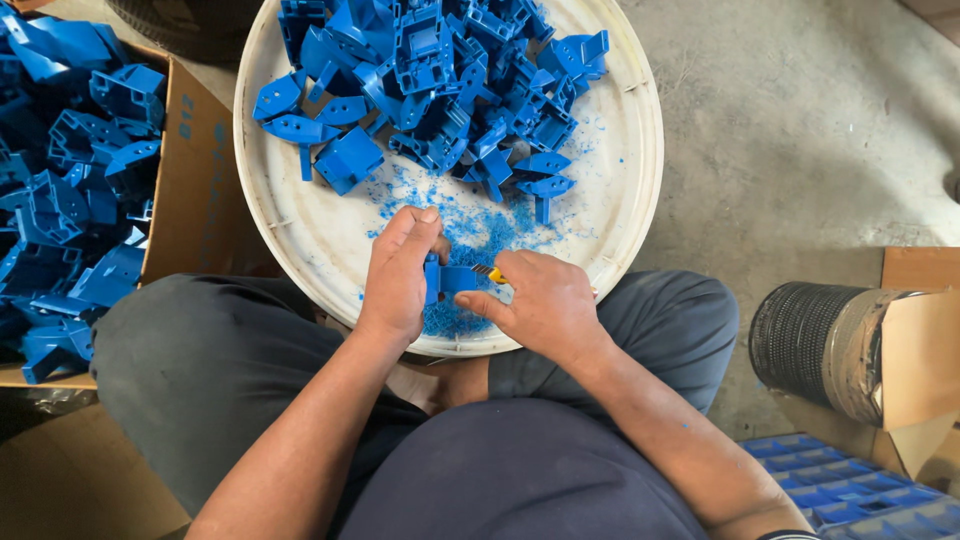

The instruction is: The person uses a small tool to scrape the edges and inner surfaces of blue plastic components one by one, removing excess material.

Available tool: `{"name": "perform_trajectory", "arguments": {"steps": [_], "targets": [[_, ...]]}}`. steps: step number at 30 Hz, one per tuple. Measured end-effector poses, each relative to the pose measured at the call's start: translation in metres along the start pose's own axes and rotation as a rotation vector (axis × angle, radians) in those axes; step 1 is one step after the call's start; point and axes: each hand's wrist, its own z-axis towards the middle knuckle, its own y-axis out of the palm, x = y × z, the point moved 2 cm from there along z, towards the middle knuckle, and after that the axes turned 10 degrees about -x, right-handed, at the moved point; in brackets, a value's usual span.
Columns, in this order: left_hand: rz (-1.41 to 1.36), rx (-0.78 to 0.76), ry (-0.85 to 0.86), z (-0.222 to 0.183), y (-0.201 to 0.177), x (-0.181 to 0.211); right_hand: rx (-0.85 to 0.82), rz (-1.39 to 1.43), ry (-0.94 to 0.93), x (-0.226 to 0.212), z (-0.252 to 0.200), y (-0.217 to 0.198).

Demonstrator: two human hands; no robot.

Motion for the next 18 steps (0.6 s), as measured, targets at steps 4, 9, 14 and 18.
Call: {"name": "perform_trajectory", "arguments": {"steps": [4, 9, 14, 18], "targets": [[0.011, -0.006, 0.001, -0.001, 0.001, 0.003, 0.0, 0.023, -0.013, 0.0, -0.001, 0.003], [0.037, 0.006, 0.008, -0.001, 0.003, 0.007, -0.03, 0.045, 0.006, 0.001, -0.005, 0.011], [0.007, 0.071, -0.08, -0.001, 0.0, 0.013, -0.058, 0.066, -0.119, 0.0, -0.006, 0.013], [-0.061, -0.029, 0.013, -0.001, -0.002, 0.008, -0.067, 0.533, 0.083, 0.009, -0.004, 0.0]]}}
